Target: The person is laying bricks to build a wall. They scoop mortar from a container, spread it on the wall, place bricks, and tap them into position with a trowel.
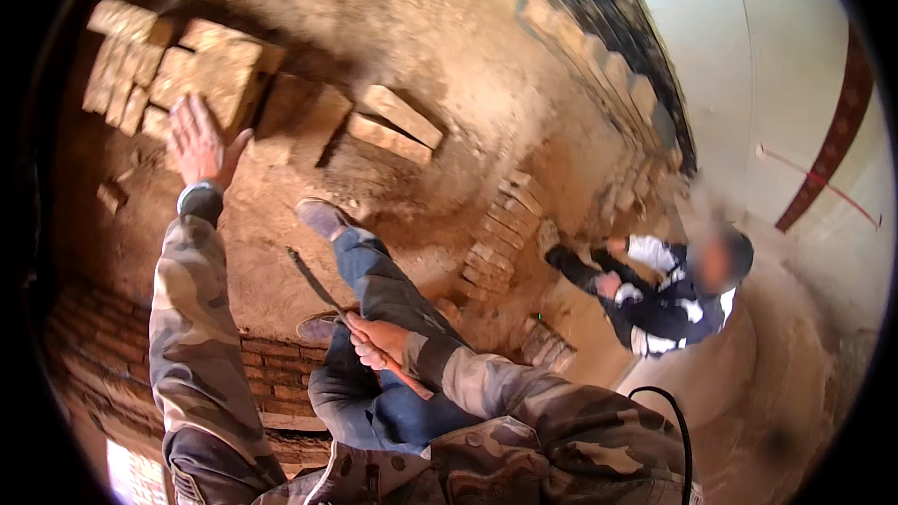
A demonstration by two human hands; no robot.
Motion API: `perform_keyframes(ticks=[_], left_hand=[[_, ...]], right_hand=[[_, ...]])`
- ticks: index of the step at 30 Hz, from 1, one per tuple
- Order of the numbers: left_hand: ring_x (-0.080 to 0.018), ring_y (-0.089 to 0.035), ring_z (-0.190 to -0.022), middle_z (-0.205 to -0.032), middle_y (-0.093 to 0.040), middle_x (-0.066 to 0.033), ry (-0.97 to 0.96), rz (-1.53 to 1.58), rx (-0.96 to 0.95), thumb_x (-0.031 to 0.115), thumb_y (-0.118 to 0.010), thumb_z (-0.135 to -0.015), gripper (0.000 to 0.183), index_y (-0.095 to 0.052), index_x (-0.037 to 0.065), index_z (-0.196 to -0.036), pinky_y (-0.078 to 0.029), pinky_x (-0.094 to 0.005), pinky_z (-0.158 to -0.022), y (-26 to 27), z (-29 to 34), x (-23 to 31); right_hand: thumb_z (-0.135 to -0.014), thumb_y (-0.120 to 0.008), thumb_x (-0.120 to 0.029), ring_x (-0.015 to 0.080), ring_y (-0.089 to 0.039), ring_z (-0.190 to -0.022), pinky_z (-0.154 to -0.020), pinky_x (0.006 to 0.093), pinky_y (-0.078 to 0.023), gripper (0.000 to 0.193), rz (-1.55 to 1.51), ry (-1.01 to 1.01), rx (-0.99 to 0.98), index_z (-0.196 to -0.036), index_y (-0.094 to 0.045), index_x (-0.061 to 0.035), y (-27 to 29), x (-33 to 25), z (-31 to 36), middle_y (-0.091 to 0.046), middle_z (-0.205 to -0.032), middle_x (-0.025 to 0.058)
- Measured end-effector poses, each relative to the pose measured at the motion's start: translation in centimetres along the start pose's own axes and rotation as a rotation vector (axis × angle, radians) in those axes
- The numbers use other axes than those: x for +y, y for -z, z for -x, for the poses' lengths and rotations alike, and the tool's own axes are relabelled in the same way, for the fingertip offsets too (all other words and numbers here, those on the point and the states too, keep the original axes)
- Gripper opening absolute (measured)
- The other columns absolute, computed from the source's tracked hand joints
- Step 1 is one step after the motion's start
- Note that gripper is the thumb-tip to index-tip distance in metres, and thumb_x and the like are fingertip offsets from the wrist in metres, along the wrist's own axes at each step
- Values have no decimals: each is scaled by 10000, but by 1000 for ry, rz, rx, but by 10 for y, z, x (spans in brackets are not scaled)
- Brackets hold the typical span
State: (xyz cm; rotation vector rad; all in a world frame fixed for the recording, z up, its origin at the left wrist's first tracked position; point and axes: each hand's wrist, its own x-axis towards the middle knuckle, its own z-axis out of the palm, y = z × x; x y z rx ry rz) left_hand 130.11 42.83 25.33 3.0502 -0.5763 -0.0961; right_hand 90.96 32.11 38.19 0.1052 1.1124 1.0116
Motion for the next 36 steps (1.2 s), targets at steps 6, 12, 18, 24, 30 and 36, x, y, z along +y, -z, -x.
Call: perform_keyframes(ticks=[6,12,18,24,30,36], left_hand=[[-344,-195,-1528,-1632,-238,-194,-245,-26,40,263,-602,-947,770,-218,-20,-1552,-211,-512,-1223,-26,32,48],[-440,-570,-1207,-1400,-509,-275,-16,441,-188,139,-632,-841,774,-286,21,-1523,-511,-495,-972,-18,33,52],[-212,-673,-966,-1183,-655,-158,425,1524,-639,119,-748,-845,542,-530,-58,-1308,-567,-340,-876,96,108,-3],[-160,-593,-1103,-1216,-628,-49,754,2702,-342,295,-789,-796,843,-395,-14,-1475,-482,-326,-952,187,324,-42],[-274,-535,-1301,-1462,-497,-142,983,2882,221,335,-718,-867,838,-313,16,-1527,-445,-435,-1083,195,435,-110],[-243,-492,-1326,-1468,-480,-130,895,2493,466,360,-770,-786,950,-310,14,-1542,-393,-383,-1106,206,537,-179]], right_hand=[[-1021,-375,-638,127,-325,-364,-321,289,-239,590,-83,81,24,-674,-368,-160,-5,-3,0,-326,-498,-23],[-1017,-408,-627,104,-314,-384,-325,273,-235,568,-3,73,73,-677,-362,-174,-7,-7,0,-323,-510,-33],[-1030,-455,-567,129,-348,-374,-347,310,-252,518,177,173,151,-695,-395,-177,18,20,-41,-355,-506,-22],[-1023,-520,-491,146,-427,-419,-383,307,-333,381,407,82,412,-835,-540,-160,15,19,-46,-485,-588,-21],[-995,-448,-643,121,-337,-383,-348,278,-261,526,638,-28,490,-738,-445,-184,-29,50,-52,-324,-512,-46],[-1010,-438,-620,102,-344,-389,-340,256,-267,548,890,14,264,-727,-429,-151,-196,113,-125,-328,-508,-45]])
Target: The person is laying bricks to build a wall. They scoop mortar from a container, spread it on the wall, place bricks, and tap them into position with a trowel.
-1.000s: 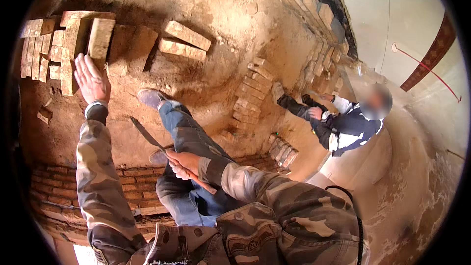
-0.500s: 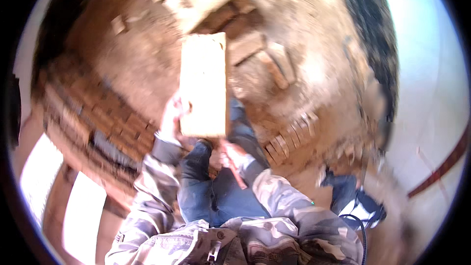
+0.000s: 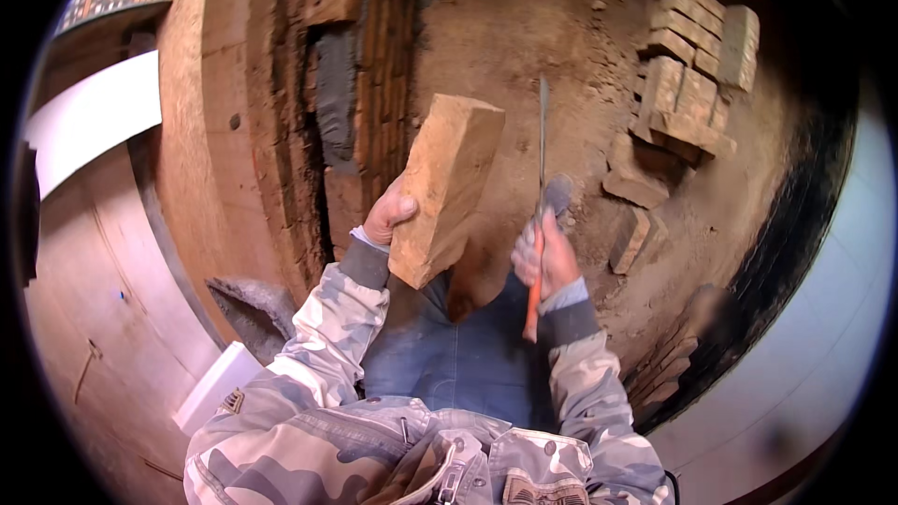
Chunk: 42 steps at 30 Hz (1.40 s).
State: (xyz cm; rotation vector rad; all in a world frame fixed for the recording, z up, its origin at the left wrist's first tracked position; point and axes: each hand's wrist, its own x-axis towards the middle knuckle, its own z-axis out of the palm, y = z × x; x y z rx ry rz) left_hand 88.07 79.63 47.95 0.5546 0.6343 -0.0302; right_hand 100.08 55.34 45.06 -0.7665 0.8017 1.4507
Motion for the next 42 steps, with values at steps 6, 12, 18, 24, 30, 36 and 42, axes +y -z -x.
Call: perform_keyframes(ticks=[6,12,18,24,30,36,42], left_hand=[[-222,-467,-1338,-1472,-473,-127,-65,-54,41,365,-741,-804,941,-294,9,-1552,-357,-356,-1123,74,42,43],[-247,-502,-1315,-1459,-492,-155,-272,-141,262,261,-753,-783,915,-318,7,-1546,-406,-349,-1085,133,47,82],[-380,-499,-1252,-1346,-524,-229,-437,-1277,788,320,-868,-609,1037,-408,111,-1514,-416,-434,-1072,197,-23,103],[-458,-455,-1264,-1373,-449,-268,-157,-1574,1038,400,-834,-646,995,-399,242,-1526,-401,-527,-1066,200,-75,121],[-458,-447,-1274,-1379,-445,-273,-125,-1600,1083,398,-828,-646,980,-414,243,-1520,-397,-534,-1066,202,-82,113],[-464,-426,-1287,-1392,-434,-284,-149,-1632,1112,354,-834,-663,955,-425,199,-1512,-393,-536,-1072,205,-85,109],[-480,-379,-1330,-1440,-394,-312,-314,-1607,1121,332,-847,-685,907,-461,164,-1489,-374,-545,-1090,216,-109,114]], right_hand=[[-1030,-457,-558,99,-371,-397,-350,248,-289,532,315,-11,-112,-735,-454,-115,-134,15,-51,-365,-510,-26],[-1049,-490,-461,132,-398,-369,-351,273,-329,495,550,-160,23,-711,-453,-101,-79,92,-11,-403,-497,7],[-1034,-512,-476,177,-384,-341,-333,307,-330,500,342,-183,360,-710,-459,-98,-36,141,-9,-391,-478,35],[-994,-548,-549,185,-402,-369,-341,317,-337,542,294,-217,437,-698,-442,-108,-19,138,-11,-389,-489,41],[-991,-552,-548,181,-412,-358,-334,317,-334,536,423,-205,489,-693,-438,-118,7,118,-3,-414,-492,45],[-986,-557,-554,185,-419,-362,-339,322,-345,537,377,-195,489,-705,-453,-108,12,113,-6,-416,-495,44],[-1001,-529,-545,188,-409,-361,-344,313,-333,528,393,-243,534,-715,-463,-106,12,120,-12,-410,-498,40]])
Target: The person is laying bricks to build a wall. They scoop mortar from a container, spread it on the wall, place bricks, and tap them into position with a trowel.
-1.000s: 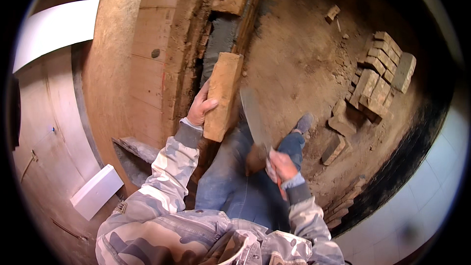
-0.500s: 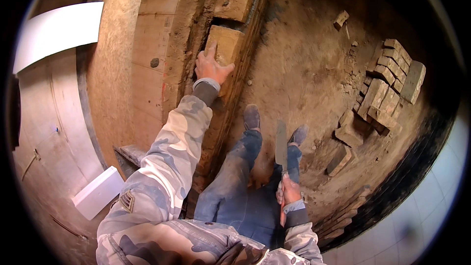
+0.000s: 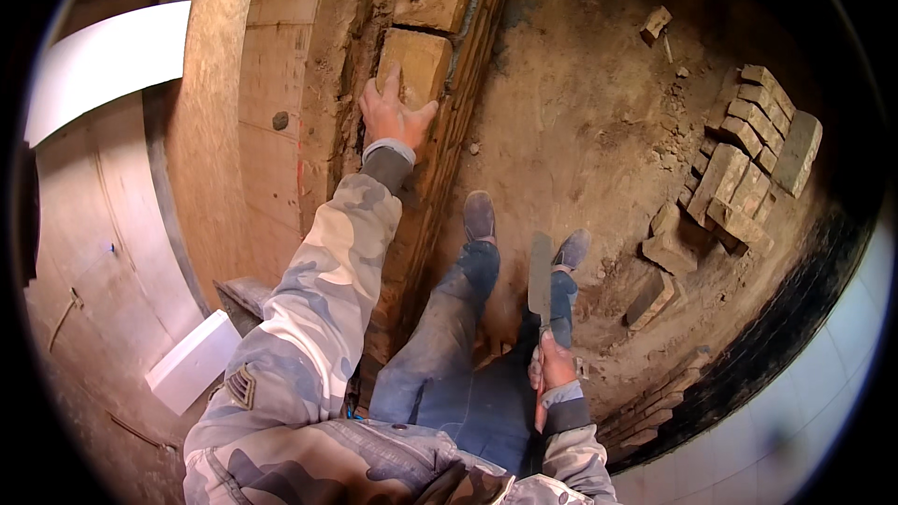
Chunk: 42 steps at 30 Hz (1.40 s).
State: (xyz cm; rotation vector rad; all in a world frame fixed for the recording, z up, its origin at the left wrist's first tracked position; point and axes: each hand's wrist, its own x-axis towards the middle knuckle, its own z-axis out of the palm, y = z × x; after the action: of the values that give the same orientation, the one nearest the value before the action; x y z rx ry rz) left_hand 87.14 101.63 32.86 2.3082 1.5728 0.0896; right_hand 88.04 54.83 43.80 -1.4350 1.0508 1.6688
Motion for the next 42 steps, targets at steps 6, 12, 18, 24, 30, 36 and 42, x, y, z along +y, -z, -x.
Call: perform_keyframes(ticks=[6,12,18,24,30,36,42], left_hand=[[-472,-335,-1365,-1484,-356,-298,-25,-16,12,406,-811,-762,814,-496,151,-1468,-345,-575,-1100,-2,4,1],[-425,-198,-1484,-1609,-235,-230,-185,-125,60,470,-636,-931,702,-408,183,-1530,-201,-581,-1183,-6,31,-25],[-409,-155,-1518,-1637,-172,-247,-211,-154,-16,471,-566,-970,691,-346,196,-1565,-150,-567,-1210,-12,35,-44],[-417,-157,-1517,-1635,-168,-258,-226,-106,-4,455,-573,-968,674,-372,188,-1553,-147,-572,-1208,-11,33,-46],[-414,-167,-1513,-1628,-192,-253,-189,-119,5,461,-585,-958,690,-373,171,-1547,-159,-580,-1201,-1,38,-46],[-420,-254,-1470,-1576,-302,-258,-52,103,54,387,-620,-940,629,-481,7,-1421,-224,-585,-1176,20,95,-35],[-448,-399,-1366,-1474,-440,-269,-149,135,99,185,-650,-887,474,-567,-36,-1298,-344,-538,-1131,14,156,-96]], right_hand=[[-993,-527,-566,183,-402,-360,-346,305,-327,537,53,-27,2,-724,-460,-107,-7,-1,-2,-406,-498,36],[-988,-539,-564,186,-406,-350,-339,308,-330,535,83,-21,-1,-726,-466,-104,-8,2,-10,-403,-482,41],[-988,-573,-531,181,-413,-335,-321,307,-340,523,105,0,18,-692,-470,-112,-12,1,-7,-417,-475,37],[-1002,-546,-526,175,-423,-342,-332,297,-348,529,189,41,7,-693,-478,-102,-5,-4,-2,-444,-486,45],[-1008,-538,-516,166,-453,-377,-350,291,-366,503,299,142,90,-737,-487,-95,-18,-24,3,-459,-516,35],[-1025,-550,-391,153,-475,-411,-370,307,-408,361,246,399,51,-854,-534,-74,-55,-50,-4,-484,-569,25],[-1008,-595,-250,143,-517,-496,-409,303,-435,180,155,381,-56,-1035,-530,-85,-88,-63,-4,-519,-671,27]])
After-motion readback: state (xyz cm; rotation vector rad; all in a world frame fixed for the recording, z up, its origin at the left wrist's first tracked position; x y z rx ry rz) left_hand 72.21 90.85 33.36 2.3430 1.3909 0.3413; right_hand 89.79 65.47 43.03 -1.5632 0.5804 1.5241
